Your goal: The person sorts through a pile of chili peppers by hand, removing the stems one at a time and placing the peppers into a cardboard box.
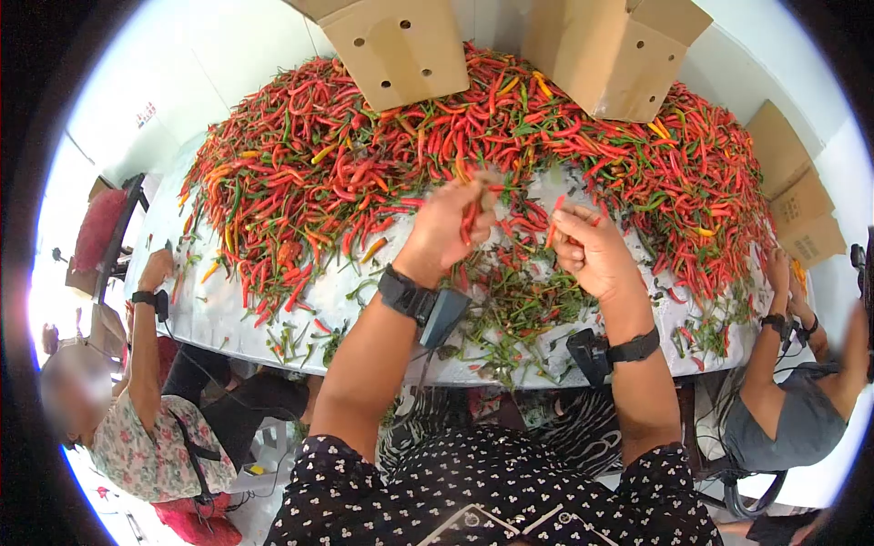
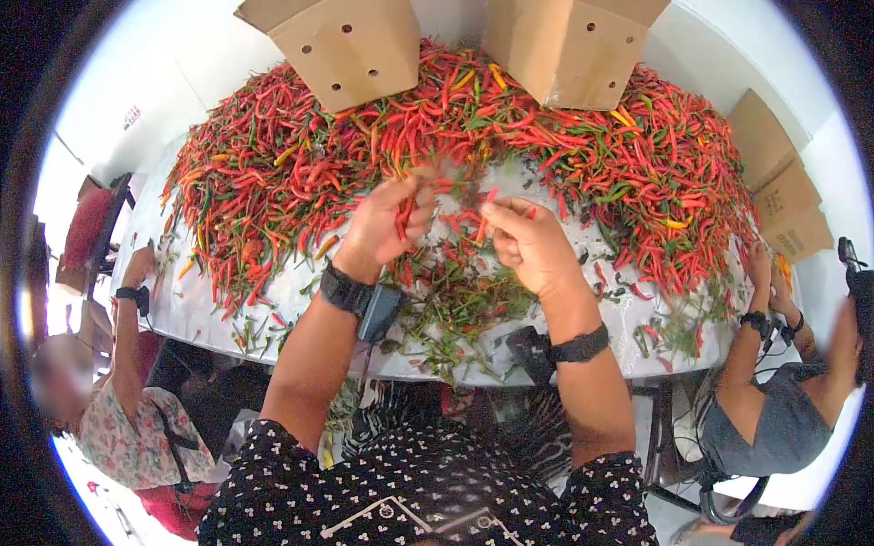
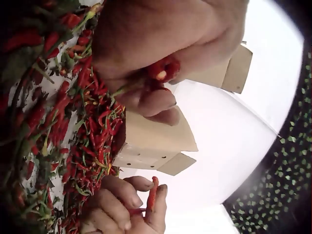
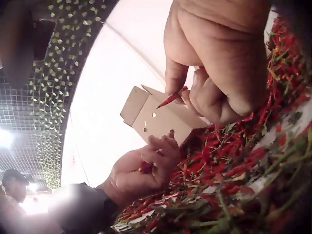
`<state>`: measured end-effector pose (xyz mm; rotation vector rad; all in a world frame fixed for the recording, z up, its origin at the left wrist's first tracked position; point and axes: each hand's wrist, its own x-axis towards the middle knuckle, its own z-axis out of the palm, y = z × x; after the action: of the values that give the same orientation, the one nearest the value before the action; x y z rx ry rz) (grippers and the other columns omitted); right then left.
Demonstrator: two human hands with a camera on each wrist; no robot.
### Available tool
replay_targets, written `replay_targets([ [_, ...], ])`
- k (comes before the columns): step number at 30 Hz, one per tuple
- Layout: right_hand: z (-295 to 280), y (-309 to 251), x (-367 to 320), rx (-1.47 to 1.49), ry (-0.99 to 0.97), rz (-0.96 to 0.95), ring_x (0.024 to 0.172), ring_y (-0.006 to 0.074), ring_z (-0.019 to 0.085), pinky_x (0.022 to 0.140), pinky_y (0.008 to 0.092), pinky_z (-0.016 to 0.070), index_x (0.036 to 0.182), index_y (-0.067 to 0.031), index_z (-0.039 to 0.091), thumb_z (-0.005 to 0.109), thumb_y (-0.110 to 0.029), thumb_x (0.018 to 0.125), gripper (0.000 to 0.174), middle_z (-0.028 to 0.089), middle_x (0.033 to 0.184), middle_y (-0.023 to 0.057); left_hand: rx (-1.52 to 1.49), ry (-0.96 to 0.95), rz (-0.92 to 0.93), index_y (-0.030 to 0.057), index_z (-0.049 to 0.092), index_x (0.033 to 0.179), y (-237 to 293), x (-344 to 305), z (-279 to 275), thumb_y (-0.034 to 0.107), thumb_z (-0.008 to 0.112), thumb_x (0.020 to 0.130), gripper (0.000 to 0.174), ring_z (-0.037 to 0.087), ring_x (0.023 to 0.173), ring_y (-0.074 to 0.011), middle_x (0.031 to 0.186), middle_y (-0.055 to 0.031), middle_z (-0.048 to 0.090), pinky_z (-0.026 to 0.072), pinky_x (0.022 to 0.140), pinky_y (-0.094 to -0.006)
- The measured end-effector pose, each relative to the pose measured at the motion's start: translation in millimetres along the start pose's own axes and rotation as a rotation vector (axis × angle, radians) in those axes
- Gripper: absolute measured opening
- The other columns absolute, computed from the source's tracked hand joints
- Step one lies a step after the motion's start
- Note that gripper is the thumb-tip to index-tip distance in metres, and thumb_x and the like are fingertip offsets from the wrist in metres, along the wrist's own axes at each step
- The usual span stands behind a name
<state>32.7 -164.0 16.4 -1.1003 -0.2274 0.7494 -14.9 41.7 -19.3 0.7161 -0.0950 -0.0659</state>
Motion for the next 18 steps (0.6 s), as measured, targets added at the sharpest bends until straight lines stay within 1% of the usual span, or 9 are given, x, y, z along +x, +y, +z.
replay_targets([
  [1, 1.1, -0.1, -0.5, -0.006, 0.011, -0.014, 0.041, 0.0006, 0.03, 0.038, 0.0161, 0.0205, 0.079, -0.0062, 0.056, 0.063, -0.016, 0.08, 0.012, 0.04, 0.055, -0.007, 0.135, 0.149, -0.022, 0.0054, 0.05, 0.105, 0.0, -5.2, 22.1, 0.021, 0.04, 0.092, 0.022, 0.033, 0.048, -0.006, 0.063, 0.0035, 0.038, 0.0255, 0.039, -0.0195],
  [4, -1.6, 0.5, 0.6, -0.033, 0.025, -0.039, 0.041, 0.0006, 0.029, 0.038, 0.0164, 0.02, 0.081, -0.0049, 0.057, 0.062, -0.017, 0.081, 0.013, 0.04, 0.056, -0.0072, 0.302, 0.07, -0.098, 0.0059, 0.05, 0.1, -12.1, -8.2, 39.8, 0.021, 0.041, 0.092, 0.019, 0.031, 0.046, -0.0052, 0.06, 0.0047, 0.034, 0.0231, 0.037, -0.0196],
  [5, -3.7, 1.6, 0.8, -0.054, 0.026, -0.071, 0.042, 0.0001, 0.029, 0.037, 0.0167, 0.0202, 0.085, -0.0028, 0.058, 0.061, -0.017, 0.082, 0.015, 0.042, 0.057, -0.0072, 0.307, 0.094, -0.116, 0.0072, 0.049, 0.097, -18.7, -6.8, 43.7, 0.022, 0.045, 0.091, 0.016, 0.029, 0.044, -0.0044, 0.058, 0.0052, 0.032, 0.0208, 0.036, -0.0194],
  [9, -8.6, 3.9, -4.4, -0.279, 0.113, -0.16, 0.047, 0.0002, 0.034, 0.041, 0.0185, 0.0239, 0.088, 0.0016, 0.063, 0.061, -0.016, 0.081, 0.019, 0.048, 0.061, -0.0059, 0.427, 0.03, -0.157, 0.0082, 0.047, 0.1, -33.3, -6.3, 56.2, 0.025, 0.053, 0.088, 0.022, 0.028, 0.043, -0.0033, 0.06, 0.0054, 0.034, 0.0198, 0.037, -0.0187],
  [12, -8.0, 3.8, -7.0, -0.39, 0.111, -0.216, 0.05, 0.0008, 0.036, 0.043, 0.0192, 0.0258, 0.086, 0.0028, 0.065, 0.061, -0.016, 0.081, 0.019, 0.05, 0.061, -0.005, 0.521, 0.055, -0.112, 0.0079, 0.047, 0.102, -34.0, -7.1, 66.2, 0.023, 0.053, 0.088, 0.022, 0.029, 0.043, -0.0027, 0.061, 0.0049, 0.036, 0.0198, 0.037, -0.0185],
  [13, -9.6, 3.3, -7.6, -0.469, 0.101, -0.241, 0.051, 0.0014, 0.037, 0.044, 0.0204, 0.0273, 0.082, 0.0032, 0.064, 0.06, -0.017, 0.081, 0.02, 0.049, 0.058, -0.0048, 0.426, 0.097, -0.108, 0.0096, 0.047, 0.101, -34.1, -8.2, 68.9, 0.018, 0.054, 0.088, 0.018, 0.03, 0.043, -0.001, 0.065, 0.0054, 0.043, 0.0208, 0.038, -0.0176],
  [16, -10.0, 2.0, -11.2, -0.614, 0.06, -0.274, 0.051, 0.002, 0.037, 0.044, 0.0222, 0.0282, 0.079, 0.0026, 0.064, 0.06, -0.018, 0.082, 0.021, 0.048, 0.056, -0.005, 0.295, 0.061, -0.116, 0.0107, 0.048, 0.1, -35.1, -8.1, 57.7, 0.017, 0.054, 0.088, 0.015, 0.03, 0.043, -0.0014, 0.066, 0.005, 0.045, 0.0208, 0.038, -0.0176],
  [17, -7.0, 0.3, -14.2, -0.582, 0.055, -0.243, 0.05, 0.0027, 0.036, 0.044, 0.0236, 0.0283, 0.076, 0.0019, 0.063, 0.059, -0.019, 0.082, 0.022, 0.044, 0.054, -0.0056, 0.261, 0.045, -0.102, 0.0087, 0.05, 0.094, -37.2, -6.2, 52.6, 0.018, 0.051, 0.089, 0.01, 0.03, 0.042, -0.0022, 0.066, 0.0033, 0.047, 0.0213, 0.037, -0.0185],
  [18, -9.5, 1.8, -14.0, -0.58, 0.053, -0.241, 0.05, 0.0027, 0.036, 0.044, 0.0236, 0.0283, 0.076, 0.0019, 0.063, 0.059, -0.019, 0.082, 0.022, 0.044, 0.054, -0.0056, 0.262, 0.048, -0.102, 0.0087, 0.05, 0.094, -33.8, -6.4, 53.0, 0.018, 0.051, 0.089, 0.01, 0.03, 0.042, -0.0022, 0.066, 0.0033, 0.047, 0.0213, 0.037, -0.0185],
])
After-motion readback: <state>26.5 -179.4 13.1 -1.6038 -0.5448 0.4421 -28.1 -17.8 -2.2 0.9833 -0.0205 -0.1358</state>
